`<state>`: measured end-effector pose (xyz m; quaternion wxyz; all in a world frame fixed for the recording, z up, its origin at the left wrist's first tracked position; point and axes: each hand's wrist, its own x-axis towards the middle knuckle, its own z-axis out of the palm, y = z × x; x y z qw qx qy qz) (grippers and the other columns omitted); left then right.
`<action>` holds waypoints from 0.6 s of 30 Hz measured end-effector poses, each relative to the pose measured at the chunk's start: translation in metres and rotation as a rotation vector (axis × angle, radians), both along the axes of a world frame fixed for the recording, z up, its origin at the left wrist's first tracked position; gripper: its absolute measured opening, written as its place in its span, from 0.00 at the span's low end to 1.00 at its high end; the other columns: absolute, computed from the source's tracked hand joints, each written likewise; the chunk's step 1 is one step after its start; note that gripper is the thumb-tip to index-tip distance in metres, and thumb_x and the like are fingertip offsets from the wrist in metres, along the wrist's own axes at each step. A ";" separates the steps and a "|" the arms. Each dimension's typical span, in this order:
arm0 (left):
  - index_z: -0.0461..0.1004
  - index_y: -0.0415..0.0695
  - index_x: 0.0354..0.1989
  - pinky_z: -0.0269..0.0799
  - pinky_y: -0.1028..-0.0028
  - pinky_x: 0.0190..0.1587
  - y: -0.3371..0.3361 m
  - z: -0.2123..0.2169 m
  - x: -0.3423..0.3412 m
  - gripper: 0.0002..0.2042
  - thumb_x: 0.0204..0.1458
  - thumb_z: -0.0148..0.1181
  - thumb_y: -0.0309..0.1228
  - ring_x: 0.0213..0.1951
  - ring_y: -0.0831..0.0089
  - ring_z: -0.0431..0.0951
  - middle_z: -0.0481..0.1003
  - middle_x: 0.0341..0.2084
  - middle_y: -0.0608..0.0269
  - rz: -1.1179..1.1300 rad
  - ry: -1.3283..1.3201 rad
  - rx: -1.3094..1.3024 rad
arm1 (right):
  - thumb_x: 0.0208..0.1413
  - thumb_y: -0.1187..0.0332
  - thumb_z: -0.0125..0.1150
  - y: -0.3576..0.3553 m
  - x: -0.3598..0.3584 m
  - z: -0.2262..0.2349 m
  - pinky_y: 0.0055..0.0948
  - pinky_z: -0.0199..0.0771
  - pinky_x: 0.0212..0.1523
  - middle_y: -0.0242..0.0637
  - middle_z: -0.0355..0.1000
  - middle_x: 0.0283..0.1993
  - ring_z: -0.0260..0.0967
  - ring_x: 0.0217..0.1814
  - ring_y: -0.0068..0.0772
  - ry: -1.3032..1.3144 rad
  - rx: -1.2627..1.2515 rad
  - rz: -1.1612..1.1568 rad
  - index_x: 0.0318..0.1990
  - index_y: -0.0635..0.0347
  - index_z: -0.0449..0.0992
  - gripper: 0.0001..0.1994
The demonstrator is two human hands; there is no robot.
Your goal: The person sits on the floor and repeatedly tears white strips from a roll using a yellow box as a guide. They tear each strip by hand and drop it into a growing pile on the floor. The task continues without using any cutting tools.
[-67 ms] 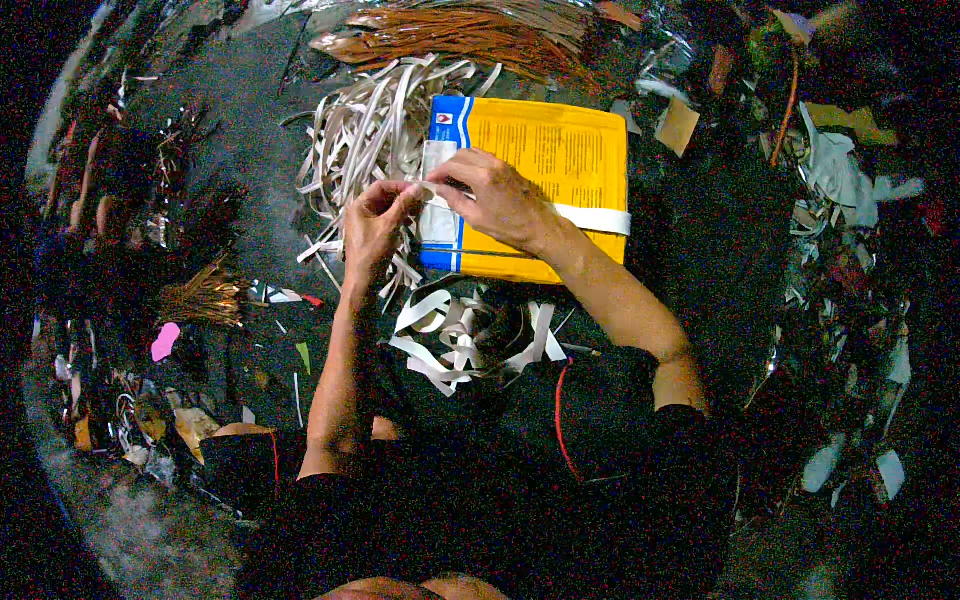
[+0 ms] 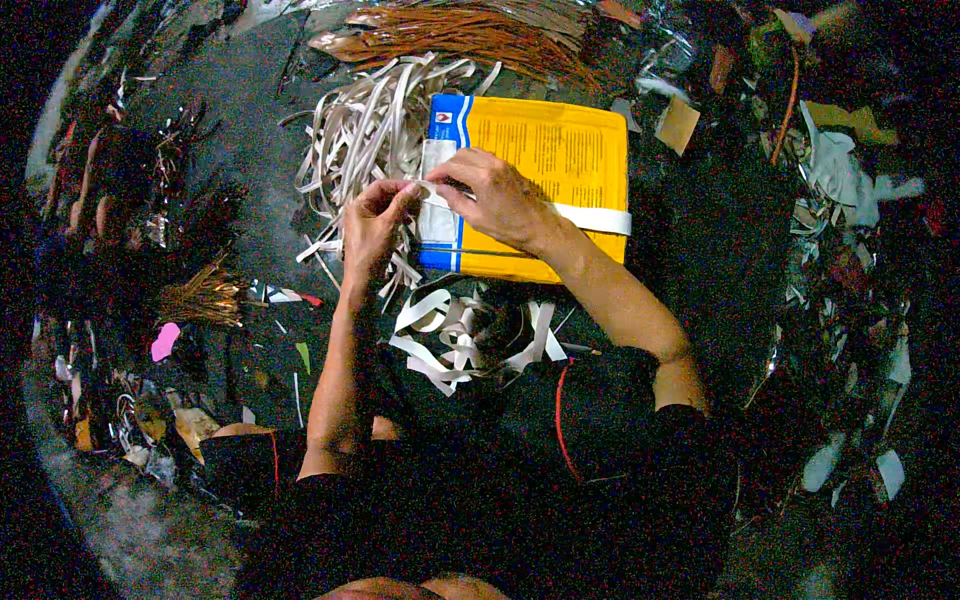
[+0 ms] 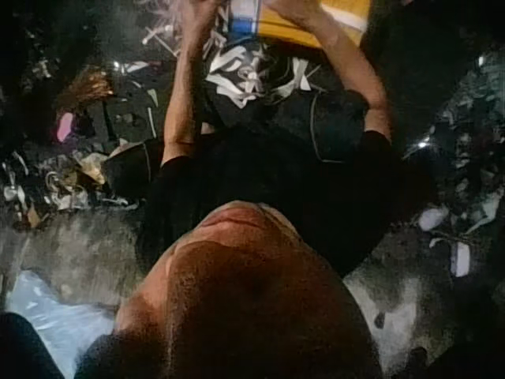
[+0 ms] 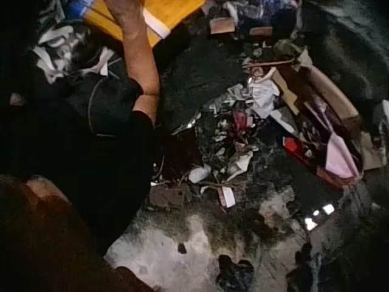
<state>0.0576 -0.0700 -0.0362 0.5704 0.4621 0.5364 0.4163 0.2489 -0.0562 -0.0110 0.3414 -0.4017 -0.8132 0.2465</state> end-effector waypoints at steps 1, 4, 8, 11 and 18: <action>0.76 0.37 0.36 0.69 0.80 0.33 0.000 -0.003 0.000 0.11 0.54 0.61 0.33 0.29 0.81 0.75 0.78 0.29 0.64 -0.002 -0.026 0.015 | 0.51 0.75 0.60 0.000 0.000 -0.001 0.34 0.72 0.40 0.42 0.72 0.35 0.71 0.39 0.42 0.002 0.019 0.002 0.38 0.62 0.76 0.07; 0.75 0.37 0.38 0.68 0.81 0.32 0.006 -0.005 0.000 0.11 0.55 0.60 0.33 0.28 0.82 0.73 0.77 0.28 0.65 -0.015 -0.055 0.034 | 0.49 0.76 0.60 0.004 0.001 -0.001 0.34 0.72 0.41 0.41 0.72 0.35 0.70 0.40 0.41 -0.064 0.109 0.022 0.38 0.61 0.77 0.08; 0.73 0.38 0.34 0.65 0.80 0.30 0.007 -0.007 0.003 0.09 0.56 0.59 0.32 0.25 0.83 0.69 0.74 0.24 0.68 0.006 -0.117 -0.022 | 0.44 0.76 0.60 0.001 -0.004 -0.002 0.35 0.71 0.43 0.37 0.70 0.34 0.69 0.40 0.40 -0.351 0.409 0.056 0.37 0.60 0.76 0.11; 0.71 0.39 0.30 0.61 0.81 0.27 0.011 -0.006 0.007 0.10 0.56 0.57 0.33 0.24 0.84 0.66 0.70 0.21 0.70 0.006 -0.035 -0.021 | 0.46 0.70 0.62 0.000 -0.006 0.000 0.35 0.70 0.41 0.36 0.69 0.33 0.68 0.40 0.39 -0.285 0.323 0.016 0.37 0.58 0.76 0.09; 0.74 0.39 0.40 0.60 0.84 0.27 0.004 -0.011 0.000 0.11 0.57 0.58 0.35 0.23 0.84 0.66 0.71 0.23 0.72 0.006 -0.318 -0.118 | 0.48 0.67 0.64 -0.001 -0.010 -0.004 0.35 0.71 0.39 0.35 0.70 0.32 0.68 0.38 0.38 -0.188 0.241 -0.088 0.34 0.58 0.77 0.07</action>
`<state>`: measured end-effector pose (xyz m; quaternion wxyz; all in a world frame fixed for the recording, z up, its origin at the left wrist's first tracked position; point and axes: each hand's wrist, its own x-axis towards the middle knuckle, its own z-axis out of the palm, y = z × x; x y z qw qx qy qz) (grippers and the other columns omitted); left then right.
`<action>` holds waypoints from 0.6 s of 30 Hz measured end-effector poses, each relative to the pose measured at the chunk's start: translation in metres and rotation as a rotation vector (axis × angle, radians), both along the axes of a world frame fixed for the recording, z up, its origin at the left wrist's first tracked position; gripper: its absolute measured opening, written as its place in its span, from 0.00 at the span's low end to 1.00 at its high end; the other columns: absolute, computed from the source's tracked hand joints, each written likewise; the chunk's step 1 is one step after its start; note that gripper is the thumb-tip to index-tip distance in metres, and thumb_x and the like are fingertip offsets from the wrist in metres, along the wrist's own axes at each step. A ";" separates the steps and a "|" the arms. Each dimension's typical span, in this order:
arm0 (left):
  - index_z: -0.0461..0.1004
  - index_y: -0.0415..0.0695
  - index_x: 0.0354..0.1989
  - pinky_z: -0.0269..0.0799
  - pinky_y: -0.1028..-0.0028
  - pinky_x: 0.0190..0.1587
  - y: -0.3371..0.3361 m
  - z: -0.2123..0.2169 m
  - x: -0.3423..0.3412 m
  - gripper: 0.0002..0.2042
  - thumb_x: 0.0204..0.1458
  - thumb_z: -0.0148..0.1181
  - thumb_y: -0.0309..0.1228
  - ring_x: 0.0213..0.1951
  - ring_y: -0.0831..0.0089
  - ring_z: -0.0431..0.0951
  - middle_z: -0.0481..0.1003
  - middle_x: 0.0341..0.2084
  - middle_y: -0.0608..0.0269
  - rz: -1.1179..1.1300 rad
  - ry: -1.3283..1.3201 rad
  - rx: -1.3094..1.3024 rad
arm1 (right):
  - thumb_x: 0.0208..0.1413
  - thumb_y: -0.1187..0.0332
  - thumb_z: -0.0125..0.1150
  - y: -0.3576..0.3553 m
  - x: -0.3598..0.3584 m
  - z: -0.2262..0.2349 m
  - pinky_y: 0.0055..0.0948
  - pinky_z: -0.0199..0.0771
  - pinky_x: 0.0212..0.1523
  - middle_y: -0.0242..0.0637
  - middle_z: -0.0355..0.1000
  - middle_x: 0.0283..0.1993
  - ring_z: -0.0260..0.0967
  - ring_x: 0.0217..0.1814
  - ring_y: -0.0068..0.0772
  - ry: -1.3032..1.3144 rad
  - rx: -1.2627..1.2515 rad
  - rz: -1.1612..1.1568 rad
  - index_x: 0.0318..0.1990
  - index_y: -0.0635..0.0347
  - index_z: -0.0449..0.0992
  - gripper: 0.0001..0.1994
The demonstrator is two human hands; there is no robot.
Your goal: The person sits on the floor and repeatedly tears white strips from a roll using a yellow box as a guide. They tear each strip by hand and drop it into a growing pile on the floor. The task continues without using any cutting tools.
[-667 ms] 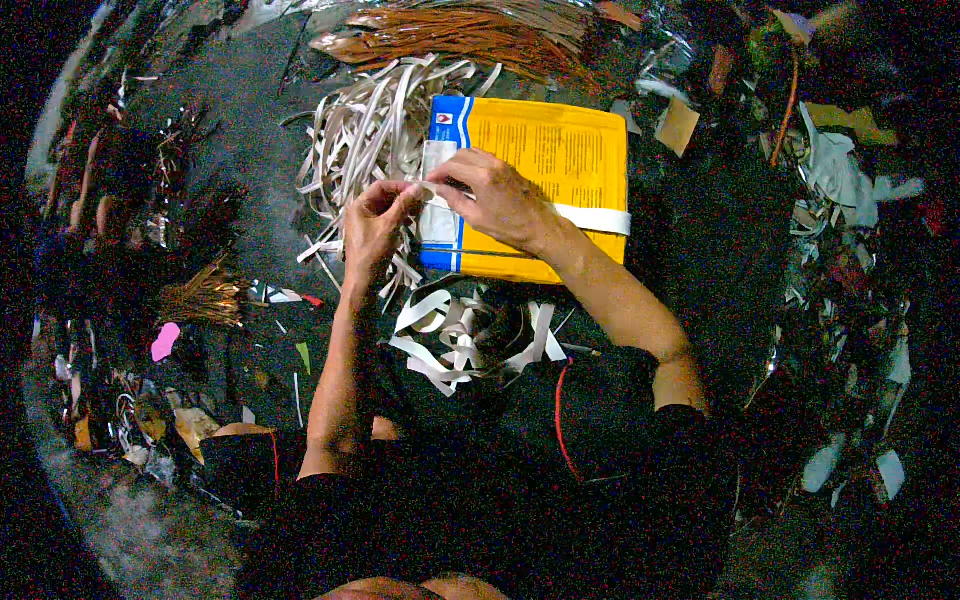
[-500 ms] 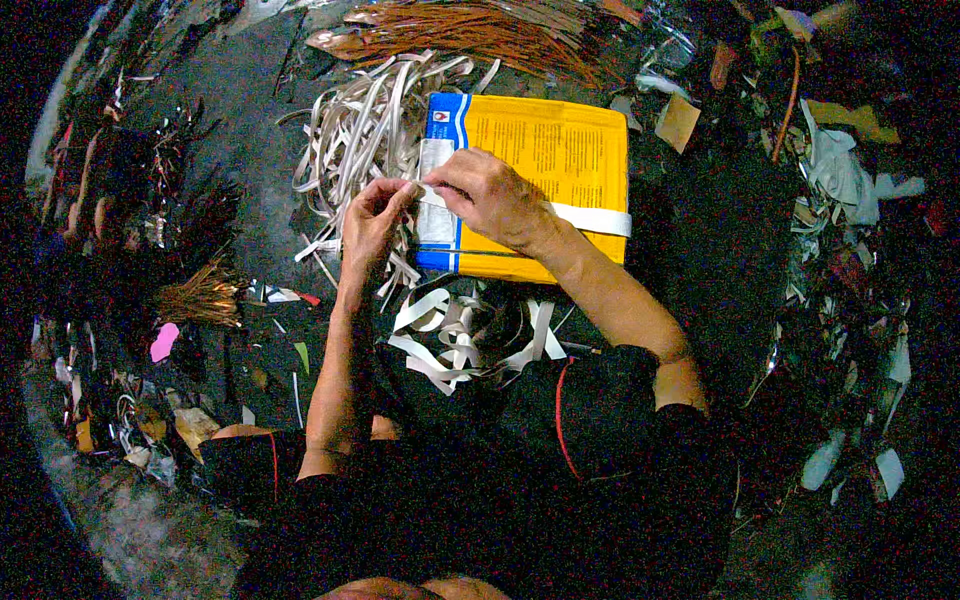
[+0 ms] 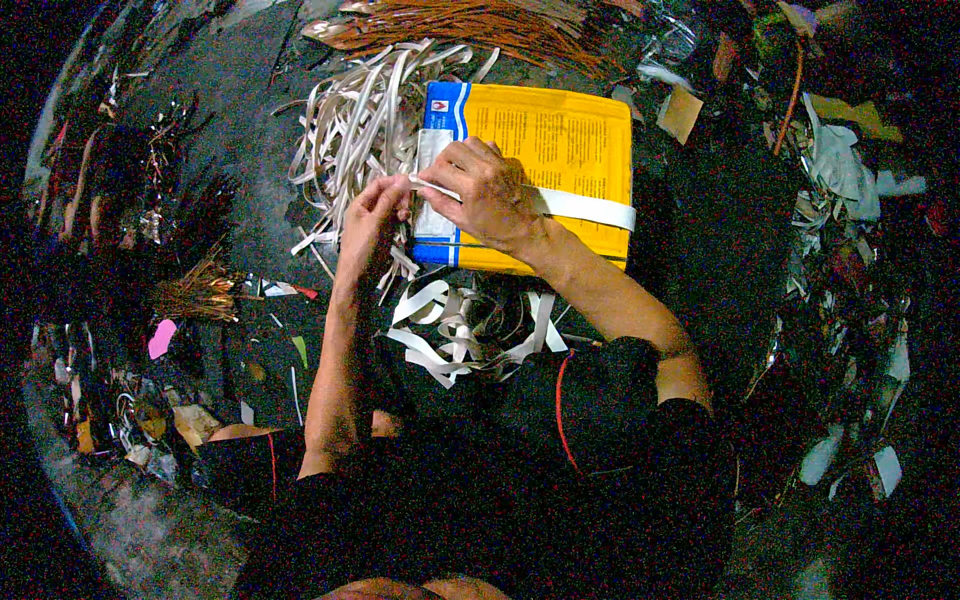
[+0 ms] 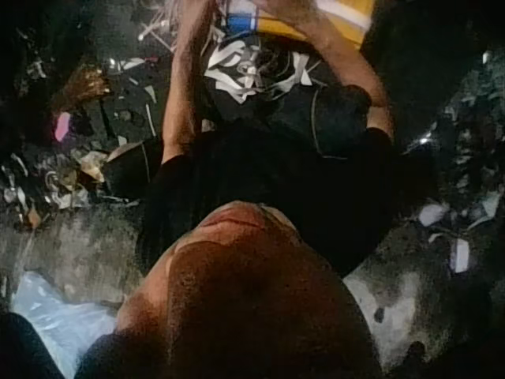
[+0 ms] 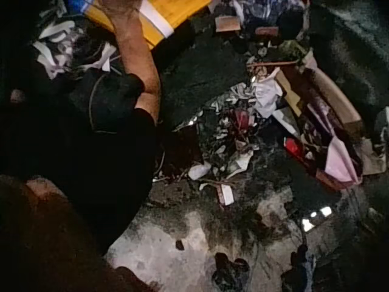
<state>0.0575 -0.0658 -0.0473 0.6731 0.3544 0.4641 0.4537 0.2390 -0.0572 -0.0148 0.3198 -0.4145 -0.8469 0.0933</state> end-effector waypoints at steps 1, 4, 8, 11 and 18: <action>0.75 0.38 0.43 0.62 0.84 0.29 -0.002 0.000 0.000 0.13 0.55 0.60 0.34 0.25 0.84 0.67 0.73 0.25 0.71 -0.018 0.092 0.062 | 0.48 0.67 0.64 0.002 0.001 -0.003 0.34 0.72 0.38 0.35 0.69 0.32 0.69 0.38 0.38 0.005 0.011 0.001 0.32 0.58 0.77 0.07; 0.76 0.36 0.39 0.65 0.82 0.31 -0.004 0.001 0.003 0.12 0.55 0.61 0.34 0.27 0.83 0.70 0.75 0.27 0.67 0.046 0.155 0.088 | 0.47 0.71 0.65 0.003 -0.002 -0.004 0.33 0.70 0.37 0.35 0.70 0.32 0.68 0.36 0.37 0.023 0.009 0.031 0.35 0.59 0.78 0.07; 0.76 0.37 0.34 0.64 0.82 0.30 -0.003 0.005 0.010 0.10 0.56 0.60 0.33 0.25 0.83 0.68 0.73 0.23 0.69 0.093 0.215 0.106 | 0.47 0.73 0.65 0.003 -0.003 -0.005 0.32 0.71 0.36 0.35 0.71 0.32 0.69 0.35 0.37 0.047 0.022 0.043 0.34 0.60 0.77 0.07; 0.75 0.38 0.33 0.60 0.82 0.28 0.000 -0.004 0.008 0.10 0.56 0.58 0.34 0.24 0.84 0.66 0.71 0.22 0.71 0.072 0.163 0.007 | 0.46 0.73 0.66 0.003 -0.002 -0.005 0.33 0.72 0.36 0.36 0.71 0.32 0.69 0.34 0.37 0.046 0.019 0.041 0.34 0.60 0.77 0.07; 0.74 0.38 0.36 0.61 0.83 0.29 0.006 -0.031 0.000 0.11 0.56 0.58 0.35 0.26 0.84 0.67 0.73 0.24 0.69 0.081 0.027 -0.064 | 0.46 0.73 0.66 0.005 -0.001 -0.007 0.33 0.72 0.35 0.37 0.71 0.32 0.69 0.34 0.37 0.067 -0.004 0.049 0.36 0.60 0.78 0.08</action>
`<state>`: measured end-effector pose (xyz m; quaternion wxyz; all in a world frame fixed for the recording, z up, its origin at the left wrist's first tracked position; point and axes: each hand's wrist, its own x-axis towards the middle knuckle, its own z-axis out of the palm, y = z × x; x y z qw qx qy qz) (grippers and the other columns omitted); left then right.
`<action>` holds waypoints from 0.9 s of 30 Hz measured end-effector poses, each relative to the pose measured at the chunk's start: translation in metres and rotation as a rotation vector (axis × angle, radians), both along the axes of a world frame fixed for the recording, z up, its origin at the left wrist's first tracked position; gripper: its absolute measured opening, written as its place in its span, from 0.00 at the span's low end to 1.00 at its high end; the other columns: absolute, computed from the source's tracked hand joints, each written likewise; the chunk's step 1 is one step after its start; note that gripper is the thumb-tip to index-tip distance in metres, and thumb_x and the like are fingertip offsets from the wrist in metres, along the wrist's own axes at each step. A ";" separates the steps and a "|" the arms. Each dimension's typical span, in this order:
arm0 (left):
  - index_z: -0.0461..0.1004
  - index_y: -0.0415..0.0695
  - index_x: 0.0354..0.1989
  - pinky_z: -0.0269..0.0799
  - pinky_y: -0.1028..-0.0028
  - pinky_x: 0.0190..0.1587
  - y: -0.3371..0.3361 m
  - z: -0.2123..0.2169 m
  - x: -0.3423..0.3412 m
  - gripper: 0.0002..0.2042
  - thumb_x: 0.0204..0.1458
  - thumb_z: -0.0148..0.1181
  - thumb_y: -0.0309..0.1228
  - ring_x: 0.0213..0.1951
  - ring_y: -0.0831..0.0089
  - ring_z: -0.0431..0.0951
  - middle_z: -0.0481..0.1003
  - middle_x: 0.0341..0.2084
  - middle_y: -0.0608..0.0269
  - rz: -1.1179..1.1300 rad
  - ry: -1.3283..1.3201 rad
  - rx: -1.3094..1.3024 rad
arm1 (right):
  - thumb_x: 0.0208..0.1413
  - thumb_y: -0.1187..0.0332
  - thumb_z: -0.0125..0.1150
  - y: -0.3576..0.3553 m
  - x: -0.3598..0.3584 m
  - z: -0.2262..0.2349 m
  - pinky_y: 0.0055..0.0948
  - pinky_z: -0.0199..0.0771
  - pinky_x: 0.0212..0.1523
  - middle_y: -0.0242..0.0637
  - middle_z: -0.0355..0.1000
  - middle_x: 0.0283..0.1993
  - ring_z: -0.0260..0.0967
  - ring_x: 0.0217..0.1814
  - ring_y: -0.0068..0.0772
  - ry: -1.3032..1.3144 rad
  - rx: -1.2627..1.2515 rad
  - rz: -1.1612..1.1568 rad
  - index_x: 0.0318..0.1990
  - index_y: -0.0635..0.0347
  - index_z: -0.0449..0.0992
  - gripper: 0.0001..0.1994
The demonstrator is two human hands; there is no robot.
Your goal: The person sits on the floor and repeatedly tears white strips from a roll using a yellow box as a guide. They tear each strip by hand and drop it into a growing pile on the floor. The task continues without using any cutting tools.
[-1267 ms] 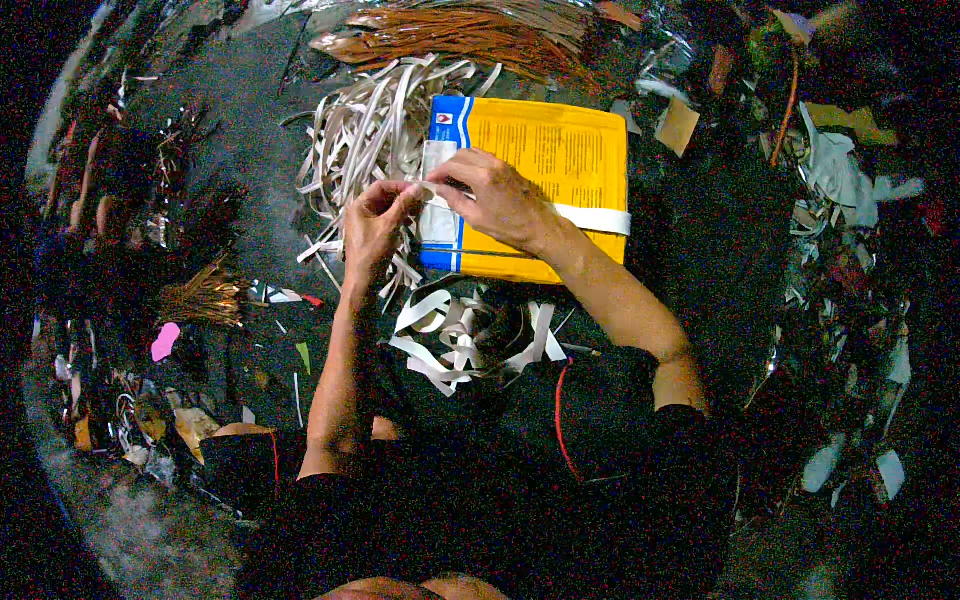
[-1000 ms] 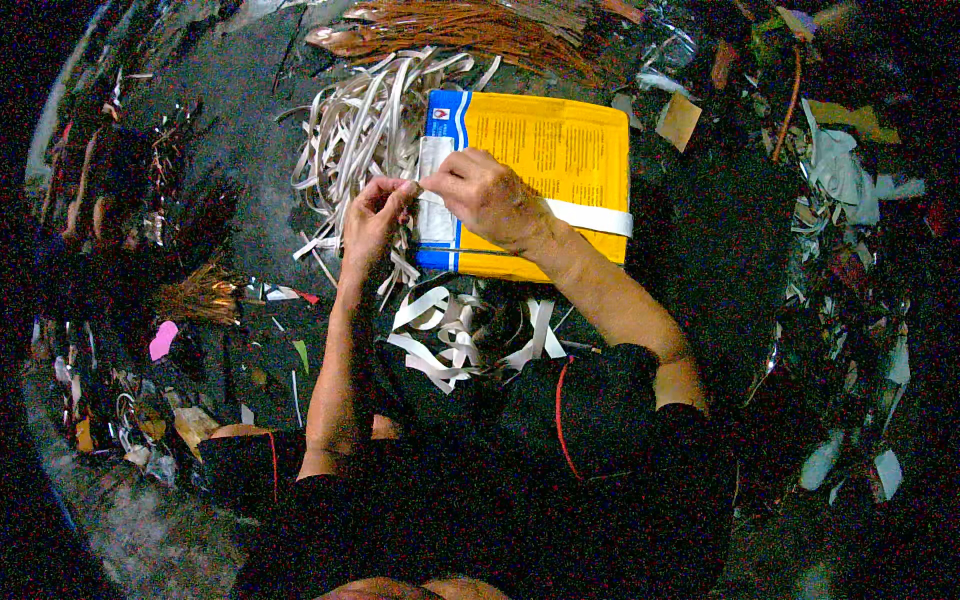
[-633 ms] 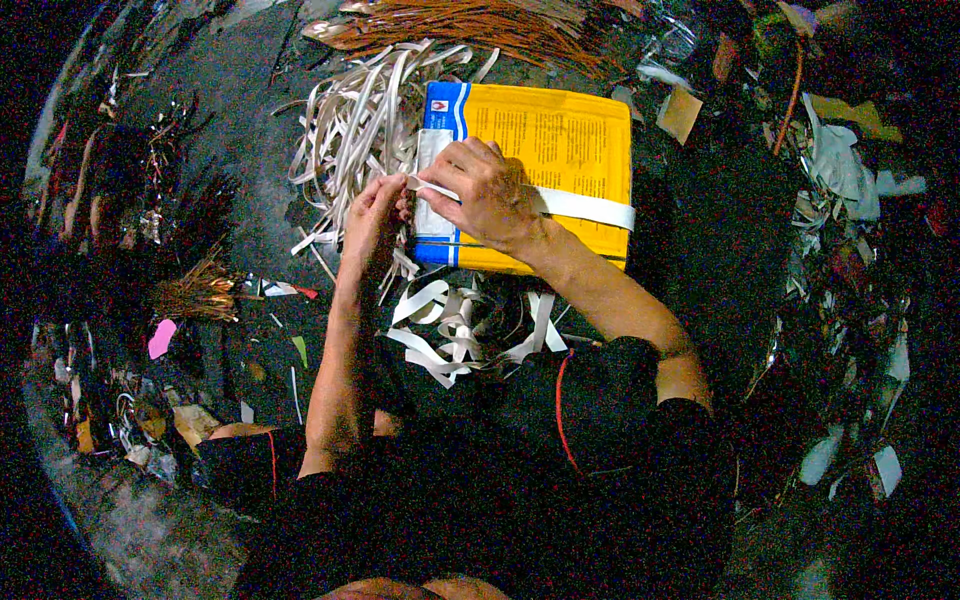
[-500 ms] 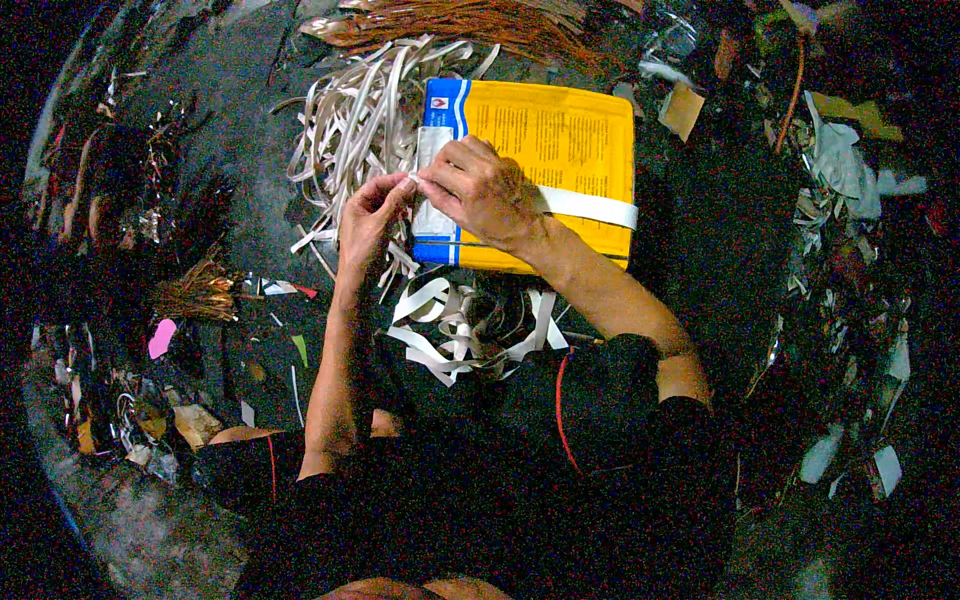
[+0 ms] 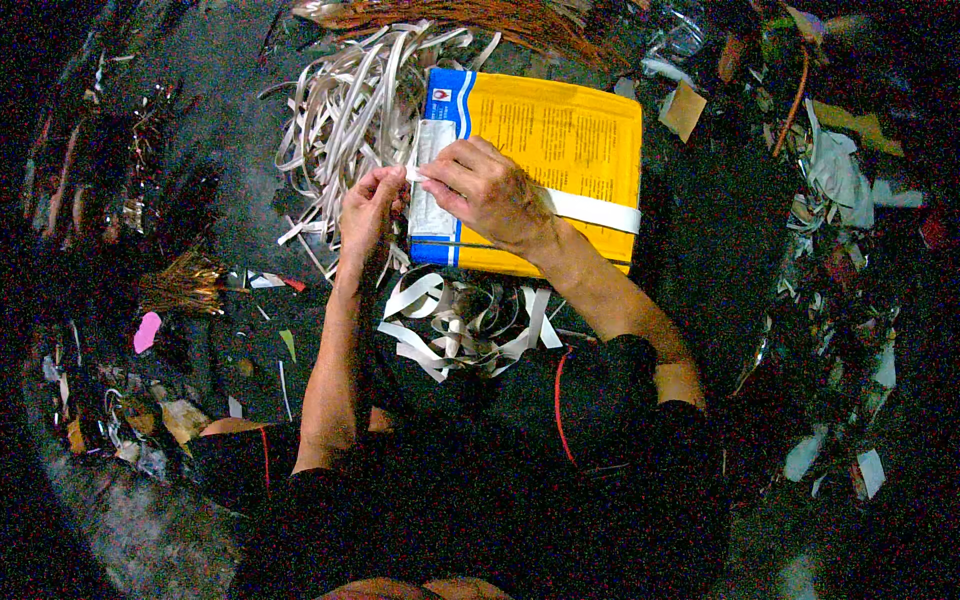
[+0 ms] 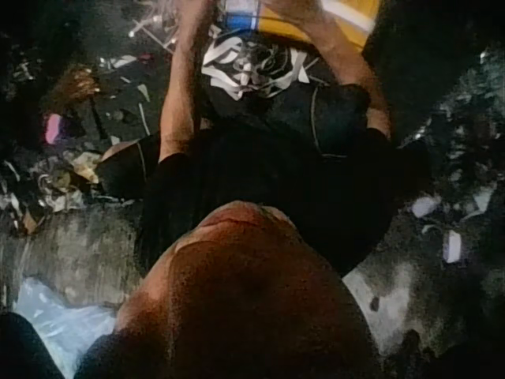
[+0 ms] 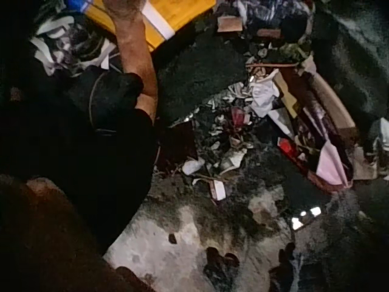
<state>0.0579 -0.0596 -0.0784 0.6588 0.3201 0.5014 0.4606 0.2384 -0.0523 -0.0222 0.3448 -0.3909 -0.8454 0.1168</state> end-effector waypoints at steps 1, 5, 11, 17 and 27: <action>0.74 0.38 0.36 0.61 0.83 0.29 0.001 -0.002 0.000 0.11 0.56 0.58 0.35 0.26 0.84 0.67 0.73 0.24 0.69 0.004 0.002 -0.004 | 0.46 0.73 0.66 0.000 0.000 -0.001 0.33 0.72 0.35 0.36 0.71 0.32 0.69 0.34 0.37 0.010 -0.004 0.003 0.36 0.60 0.78 0.08; 0.75 0.39 0.36 0.61 0.84 0.27 0.005 -0.011 -0.004 0.10 0.56 0.59 0.35 0.24 0.84 0.67 0.73 0.23 0.69 0.008 0.015 -0.052 | 0.46 0.74 0.67 0.000 0.002 0.001 0.32 0.72 0.35 0.36 0.71 0.32 0.69 0.34 0.37 0.003 -0.018 0.002 0.36 0.61 0.78 0.08; 0.75 0.40 0.35 0.60 0.84 0.26 0.011 -0.046 -0.018 0.10 0.56 0.59 0.35 0.23 0.85 0.67 0.73 0.22 0.69 0.062 0.047 -0.074 | 0.46 0.74 0.67 0.000 0.002 0.001 0.32 0.72 0.34 0.36 0.71 0.32 0.70 0.33 0.37 -0.008 -0.035 0.010 0.37 0.62 0.78 0.09; 0.72 0.38 0.40 0.64 0.80 0.32 0.016 -0.064 -0.031 0.11 0.56 0.55 0.34 0.28 0.78 0.69 0.72 0.27 0.65 0.174 -0.458 -0.204 | 0.47 0.73 0.66 0.001 0.001 0.001 0.33 0.72 0.36 0.37 0.71 0.32 0.70 0.35 0.37 0.019 -0.060 0.011 0.35 0.61 0.78 0.08; 0.73 0.43 0.30 0.54 0.83 0.25 -0.008 0.021 0.009 0.11 0.57 0.58 0.38 0.21 0.85 0.60 0.70 0.22 0.72 0.018 -0.061 -0.131 | 0.46 0.74 0.66 0.002 0.001 0.003 0.33 0.72 0.36 0.37 0.71 0.32 0.70 0.35 0.38 0.029 -0.029 0.031 0.35 0.61 0.78 0.07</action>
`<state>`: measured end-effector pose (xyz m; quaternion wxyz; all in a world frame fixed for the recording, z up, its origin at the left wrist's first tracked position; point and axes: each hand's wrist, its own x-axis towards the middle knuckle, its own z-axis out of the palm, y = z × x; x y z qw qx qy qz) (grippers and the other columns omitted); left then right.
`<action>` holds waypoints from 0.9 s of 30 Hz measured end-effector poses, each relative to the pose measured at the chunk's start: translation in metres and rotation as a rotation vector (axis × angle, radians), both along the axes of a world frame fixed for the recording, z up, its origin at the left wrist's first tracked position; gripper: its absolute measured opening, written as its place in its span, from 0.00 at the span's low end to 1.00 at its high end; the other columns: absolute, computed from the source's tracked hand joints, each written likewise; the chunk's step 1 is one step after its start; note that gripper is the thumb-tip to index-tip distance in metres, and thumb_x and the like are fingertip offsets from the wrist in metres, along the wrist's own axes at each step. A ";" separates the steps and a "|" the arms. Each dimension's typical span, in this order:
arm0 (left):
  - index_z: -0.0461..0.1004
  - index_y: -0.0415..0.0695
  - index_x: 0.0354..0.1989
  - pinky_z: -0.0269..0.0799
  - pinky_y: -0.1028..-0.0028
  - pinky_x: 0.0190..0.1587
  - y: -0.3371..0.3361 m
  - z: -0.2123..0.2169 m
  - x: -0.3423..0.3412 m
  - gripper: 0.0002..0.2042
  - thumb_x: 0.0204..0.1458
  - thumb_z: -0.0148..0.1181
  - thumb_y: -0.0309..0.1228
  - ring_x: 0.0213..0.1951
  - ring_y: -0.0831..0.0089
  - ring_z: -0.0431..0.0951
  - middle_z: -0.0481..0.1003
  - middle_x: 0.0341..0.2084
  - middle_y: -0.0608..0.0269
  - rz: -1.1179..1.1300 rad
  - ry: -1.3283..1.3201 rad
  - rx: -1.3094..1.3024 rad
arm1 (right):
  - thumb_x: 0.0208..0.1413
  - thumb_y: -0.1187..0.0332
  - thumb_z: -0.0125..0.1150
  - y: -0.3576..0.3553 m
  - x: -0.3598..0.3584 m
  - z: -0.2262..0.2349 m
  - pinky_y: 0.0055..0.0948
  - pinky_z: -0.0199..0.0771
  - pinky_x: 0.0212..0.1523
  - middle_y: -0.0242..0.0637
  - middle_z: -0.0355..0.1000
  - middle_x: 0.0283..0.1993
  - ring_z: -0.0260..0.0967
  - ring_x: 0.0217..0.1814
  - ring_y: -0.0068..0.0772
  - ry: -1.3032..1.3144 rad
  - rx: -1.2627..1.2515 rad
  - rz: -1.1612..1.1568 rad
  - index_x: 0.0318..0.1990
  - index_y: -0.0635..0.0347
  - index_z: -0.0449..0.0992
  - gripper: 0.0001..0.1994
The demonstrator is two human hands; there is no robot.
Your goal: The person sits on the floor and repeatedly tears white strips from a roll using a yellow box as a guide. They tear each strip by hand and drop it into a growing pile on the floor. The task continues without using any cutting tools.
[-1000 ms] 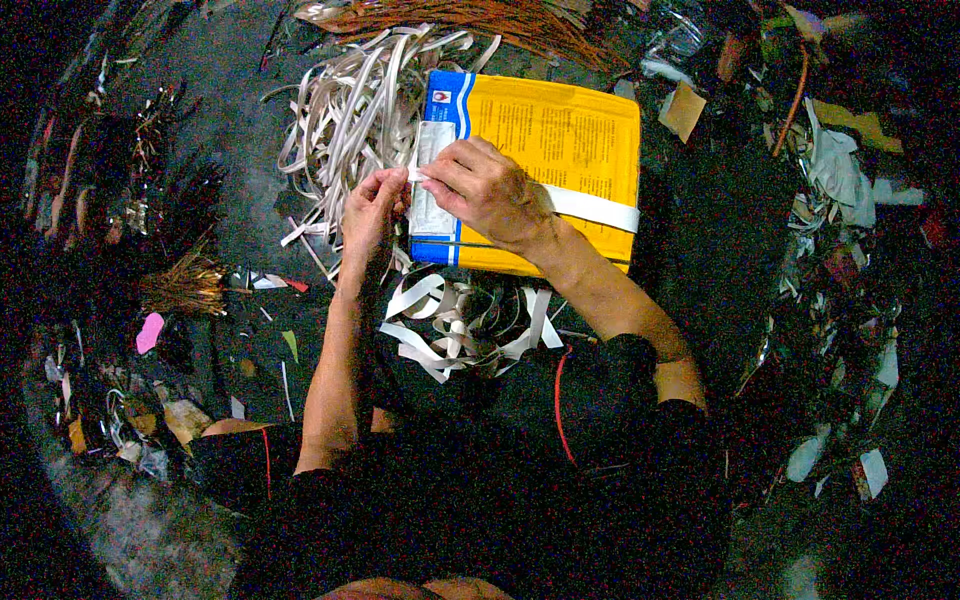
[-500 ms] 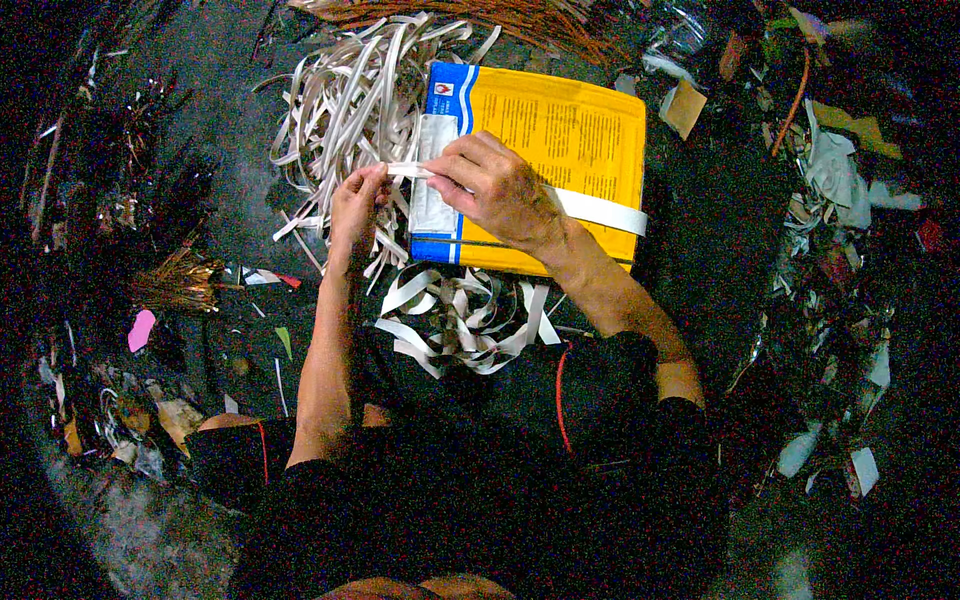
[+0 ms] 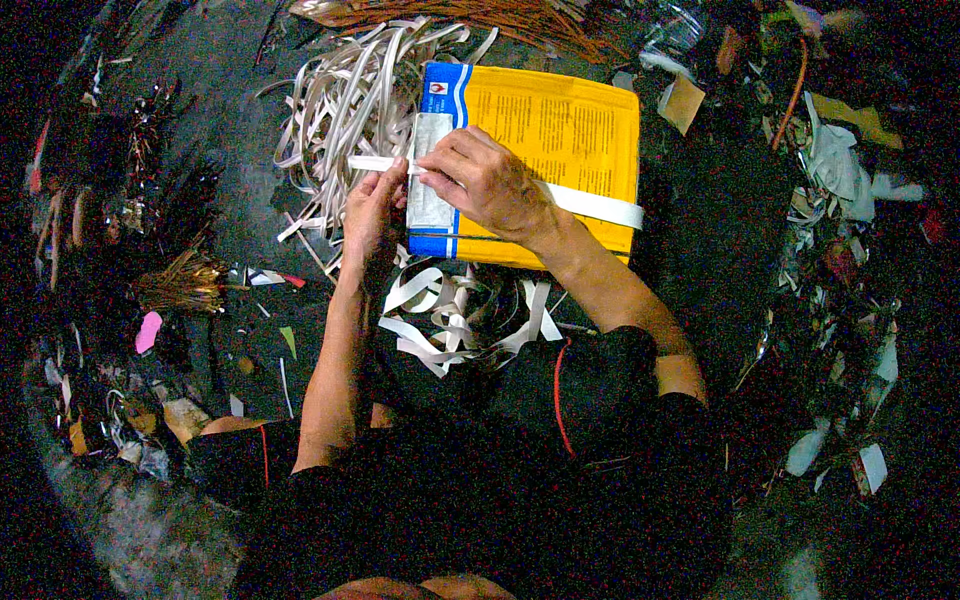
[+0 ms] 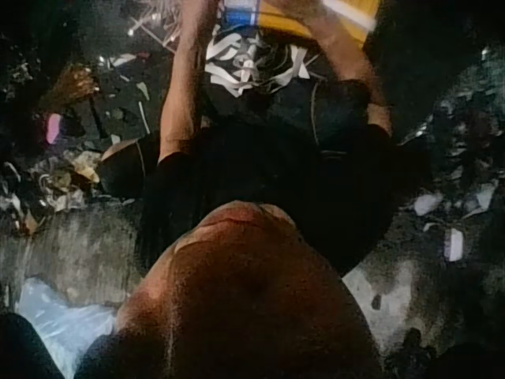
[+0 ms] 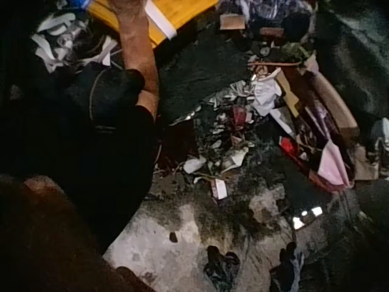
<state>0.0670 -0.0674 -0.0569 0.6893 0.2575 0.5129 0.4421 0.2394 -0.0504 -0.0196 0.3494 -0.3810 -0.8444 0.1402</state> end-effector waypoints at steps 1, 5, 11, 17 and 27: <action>0.73 0.43 0.30 0.54 0.83 0.25 0.000 -0.003 -0.001 0.11 0.57 0.58 0.38 0.20 0.85 0.60 0.69 0.22 0.72 0.002 -0.040 -0.037 | 0.46 0.74 0.66 0.000 0.000 0.000 0.33 0.72 0.36 0.37 0.71 0.33 0.70 0.35 0.38 0.005 -0.004 0.010 0.35 0.61 0.78 0.07; 0.71 0.42 0.27 0.54 0.85 0.23 0.007 -0.022 -0.006 0.11 0.56 0.59 0.35 0.21 0.86 0.61 0.69 0.20 0.71 0.056 -0.135 0.006 | 0.46 0.73 0.66 -0.001 0.003 -0.001 0.33 0.72 0.36 0.37 0.71 0.33 0.70 0.35 0.38 -0.001 0.005 0.003 0.36 0.61 0.78 0.08; 0.73 0.40 0.30 0.57 0.85 0.24 0.015 -0.056 -0.026 0.11 0.55 0.61 0.36 0.22 0.85 0.64 0.71 0.22 0.68 0.086 -0.072 -0.040 | 0.47 0.74 0.66 -0.003 0.006 -0.001 0.32 0.73 0.36 0.37 0.72 0.33 0.70 0.35 0.37 -0.020 -0.021 -0.001 0.36 0.61 0.78 0.08; 0.73 0.41 0.32 0.59 0.84 0.26 0.023 -0.083 -0.043 0.12 0.56 0.59 0.38 0.23 0.83 0.66 0.72 0.24 0.68 0.221 -0.214 -0.099 | 0.47 0.74 0.66 0.000 0.000 -0.001 0.32 0.72 0.35 0.37 0.72 0.32 0.70 0.34 0.37 0.007 -0.025 0.005 0.35 0.61 0.78 0.07; 0.75 0.40 0.32 0.56 0.84 0.24 0.000 0.003 -0.003 0.11 0.56 0.59 0.36 0.21 0.86 0.63 0.72 0.22 0.71 0.012 0.000 -0.034 | 0.46 0.74 0.66 -0.002 0.000 -0.001 0.33 0.72 0.36 0.38 0.70 0.32 0.70 0.35 0.38 -0.015 -0.004 0.004 0.35 0.61 0.77 0.07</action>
